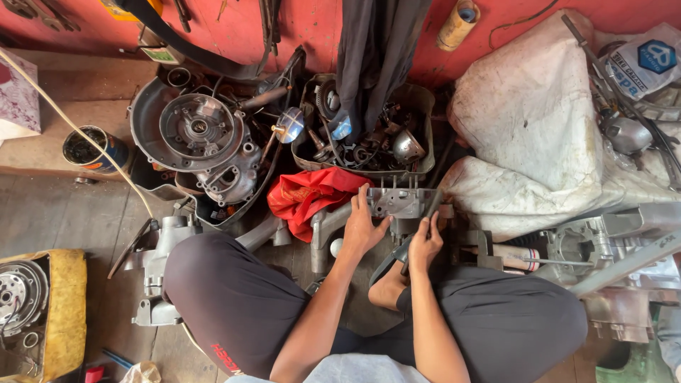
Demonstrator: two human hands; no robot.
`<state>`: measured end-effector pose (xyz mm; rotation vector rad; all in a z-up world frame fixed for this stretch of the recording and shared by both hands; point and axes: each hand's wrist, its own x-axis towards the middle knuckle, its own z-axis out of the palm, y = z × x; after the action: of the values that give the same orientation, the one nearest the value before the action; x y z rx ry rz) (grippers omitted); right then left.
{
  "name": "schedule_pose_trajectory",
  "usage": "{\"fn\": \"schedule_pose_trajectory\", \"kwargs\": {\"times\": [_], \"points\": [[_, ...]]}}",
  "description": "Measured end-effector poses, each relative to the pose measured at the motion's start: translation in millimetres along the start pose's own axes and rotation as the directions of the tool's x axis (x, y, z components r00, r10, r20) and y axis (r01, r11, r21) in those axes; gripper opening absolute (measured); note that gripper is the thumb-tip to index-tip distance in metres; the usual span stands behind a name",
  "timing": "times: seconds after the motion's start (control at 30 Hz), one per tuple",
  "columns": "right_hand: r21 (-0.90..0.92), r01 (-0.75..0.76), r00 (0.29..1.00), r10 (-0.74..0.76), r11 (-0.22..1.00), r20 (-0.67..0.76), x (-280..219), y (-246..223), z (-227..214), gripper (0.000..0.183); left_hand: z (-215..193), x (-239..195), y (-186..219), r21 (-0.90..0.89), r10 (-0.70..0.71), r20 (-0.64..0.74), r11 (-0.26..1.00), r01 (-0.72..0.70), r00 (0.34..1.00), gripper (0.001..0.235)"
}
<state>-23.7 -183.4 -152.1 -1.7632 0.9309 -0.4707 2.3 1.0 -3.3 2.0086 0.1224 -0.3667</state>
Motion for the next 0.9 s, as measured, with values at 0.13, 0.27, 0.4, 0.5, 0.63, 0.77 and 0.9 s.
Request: {"fn": "schedule_pose_trajectory", "kwargs": {"times": [0.13, 0.27, 0.4, 0.5, 0.63, 0.77, 0.9], "points": [[-0.094, 0.006, 1.000, -0.008, 0.996, -0.018, 19.6, 67.2, 7.5, 0.038, -2.1, -1.9, 6.4, 0.000, -0.027, 0.027, 1.000, 0.027, 0.999, 0.094], [-0.073, -0.185, 0.983, 0.185, 0.980, -0.008, 16.8, 76.5, 16.4, 0.039, -0.3, -0.4, -1.0, -0.005, -0.004, 0.003, 1.000, 0.004, 1.000, 0.094], [0.016, -0.204, 0.979, 0.204, 0.979, 0.018, -15.6, 34.1, 8.2, 0.041, 1.7, -0.8, -2.1, -0.001, 0.018, -0.017, 1.000, -0.018, 1.000, 0.094], [0.004, -0.087, 0.996, 0.087, 0.996, 0.022, -6.5, 53.9, 9.6, 0.042, 2.8, 1.4, -4.1, -0.002, 0.016, -0.015, 1.000, -0.016, 1.000, 0.094], [-0.024, -0.079, 0.996, 0.080, 0.997, 0.041, -29.2, 10.8, 6.8, 0.049, -1.2, -1.7, 1.1, -0.017, 0.006, -0.005, 1.000, -0.006, 1.000, 0.094], [-0.070, -0.163, 0.986, 0.166, 0.984, 0.026, -51.0, 5.0, 6.7, 0.048, -0.9, -1.5, 1.0, -0.020, 0.001, -0.002, 1.000, -0.001, 1.000, 0.094], [-0.105, -0.070, 0.996, 0.075, 0.992, 0.044, -40.5, 13.7, 4.9, 0.048, 1.3, 0.3, -1.5, -0.011, -0.016, 0.007, 1.000, 0.016, 1.000, 0.094]]}}
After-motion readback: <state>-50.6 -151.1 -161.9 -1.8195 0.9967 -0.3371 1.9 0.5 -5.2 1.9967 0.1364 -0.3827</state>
